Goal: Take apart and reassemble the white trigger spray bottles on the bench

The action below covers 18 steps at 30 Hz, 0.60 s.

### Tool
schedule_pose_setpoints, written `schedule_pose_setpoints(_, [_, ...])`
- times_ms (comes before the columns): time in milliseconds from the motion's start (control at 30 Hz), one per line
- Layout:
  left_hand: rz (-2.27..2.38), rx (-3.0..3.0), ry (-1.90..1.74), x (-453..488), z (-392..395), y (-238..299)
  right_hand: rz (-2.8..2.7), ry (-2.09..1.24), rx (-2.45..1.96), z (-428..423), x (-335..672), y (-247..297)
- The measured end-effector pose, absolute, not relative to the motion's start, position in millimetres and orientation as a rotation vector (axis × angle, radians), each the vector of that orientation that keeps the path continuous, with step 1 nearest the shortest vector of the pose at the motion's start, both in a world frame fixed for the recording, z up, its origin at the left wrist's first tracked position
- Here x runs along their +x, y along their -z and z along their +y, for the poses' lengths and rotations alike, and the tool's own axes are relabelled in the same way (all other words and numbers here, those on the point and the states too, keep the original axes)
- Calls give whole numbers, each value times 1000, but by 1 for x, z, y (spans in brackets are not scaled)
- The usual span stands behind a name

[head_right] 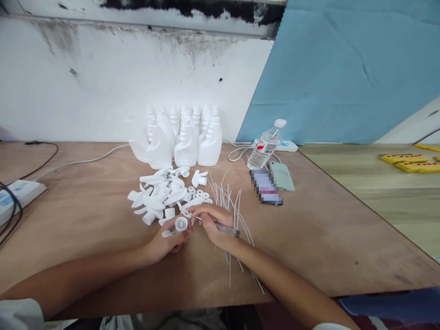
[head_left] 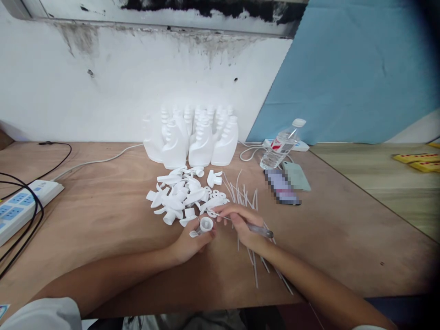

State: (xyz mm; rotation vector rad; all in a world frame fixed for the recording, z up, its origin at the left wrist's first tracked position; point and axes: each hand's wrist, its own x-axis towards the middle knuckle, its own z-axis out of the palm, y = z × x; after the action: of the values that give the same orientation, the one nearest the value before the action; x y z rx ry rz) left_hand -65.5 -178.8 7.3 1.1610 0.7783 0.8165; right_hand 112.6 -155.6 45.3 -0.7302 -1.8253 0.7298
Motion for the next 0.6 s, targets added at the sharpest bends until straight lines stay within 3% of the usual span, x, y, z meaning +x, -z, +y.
schedule_pose_setpoints(367, [738,1533,-847,-65,-182,-9,-1360,-928,-967,-99,129,-25])
schedule_pose_setpoints(600, [535,1870,-865,-69,-187,-16,-1354,-1180,-828,-93,146,-30])
